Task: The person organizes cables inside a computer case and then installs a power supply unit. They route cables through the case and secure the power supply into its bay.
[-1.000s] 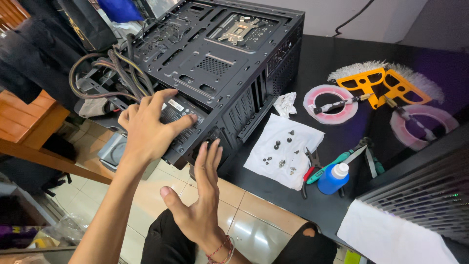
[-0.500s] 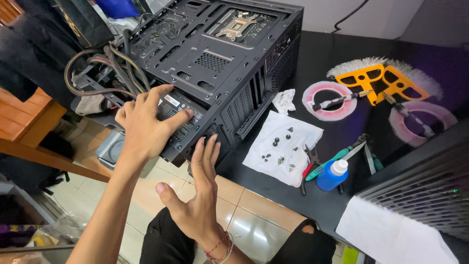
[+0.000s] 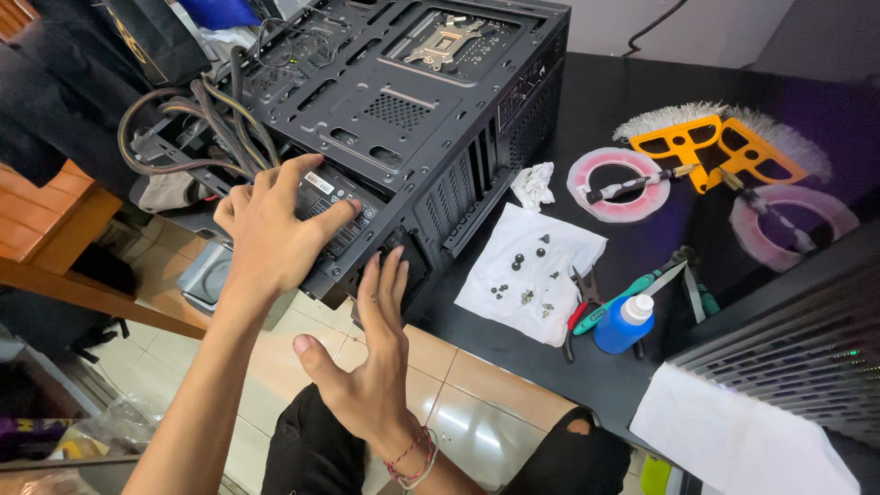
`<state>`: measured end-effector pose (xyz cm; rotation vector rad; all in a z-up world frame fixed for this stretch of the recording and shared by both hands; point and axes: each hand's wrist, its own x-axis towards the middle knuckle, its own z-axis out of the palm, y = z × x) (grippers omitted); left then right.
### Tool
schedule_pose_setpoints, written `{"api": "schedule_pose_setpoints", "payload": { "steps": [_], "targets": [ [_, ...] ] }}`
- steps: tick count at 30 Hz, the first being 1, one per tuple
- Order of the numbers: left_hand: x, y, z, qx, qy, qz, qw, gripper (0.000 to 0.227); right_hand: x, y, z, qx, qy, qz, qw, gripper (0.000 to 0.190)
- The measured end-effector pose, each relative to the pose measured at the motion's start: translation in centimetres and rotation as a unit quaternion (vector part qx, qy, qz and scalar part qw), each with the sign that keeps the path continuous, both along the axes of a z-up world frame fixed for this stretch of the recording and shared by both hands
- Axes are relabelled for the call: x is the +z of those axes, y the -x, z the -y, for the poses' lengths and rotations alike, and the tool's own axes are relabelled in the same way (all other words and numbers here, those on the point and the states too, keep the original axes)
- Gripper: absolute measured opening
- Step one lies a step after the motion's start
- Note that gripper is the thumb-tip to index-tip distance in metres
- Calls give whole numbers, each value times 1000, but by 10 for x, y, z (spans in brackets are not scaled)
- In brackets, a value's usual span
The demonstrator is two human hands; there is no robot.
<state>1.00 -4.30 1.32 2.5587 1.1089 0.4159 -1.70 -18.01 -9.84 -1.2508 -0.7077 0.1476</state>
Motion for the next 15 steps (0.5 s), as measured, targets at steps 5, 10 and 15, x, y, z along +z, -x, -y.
{"api": "schedule_pose_setpoints", "payload": {
  "steps": [5,10,15],
  "targets": [
    [-1,-1,-1,1,-5,-1,1000,75,-1,-1,-1,-17,22,10,1000,94],
    [-4,-1,-4,1,-11,1,1000,73,-1,-2,-1,-20,18,15,1000,94],
    [-4,0,-5,-10,-16,5,1000,72,2,1,3,-20,22,5,1000,95]
  ]
}}
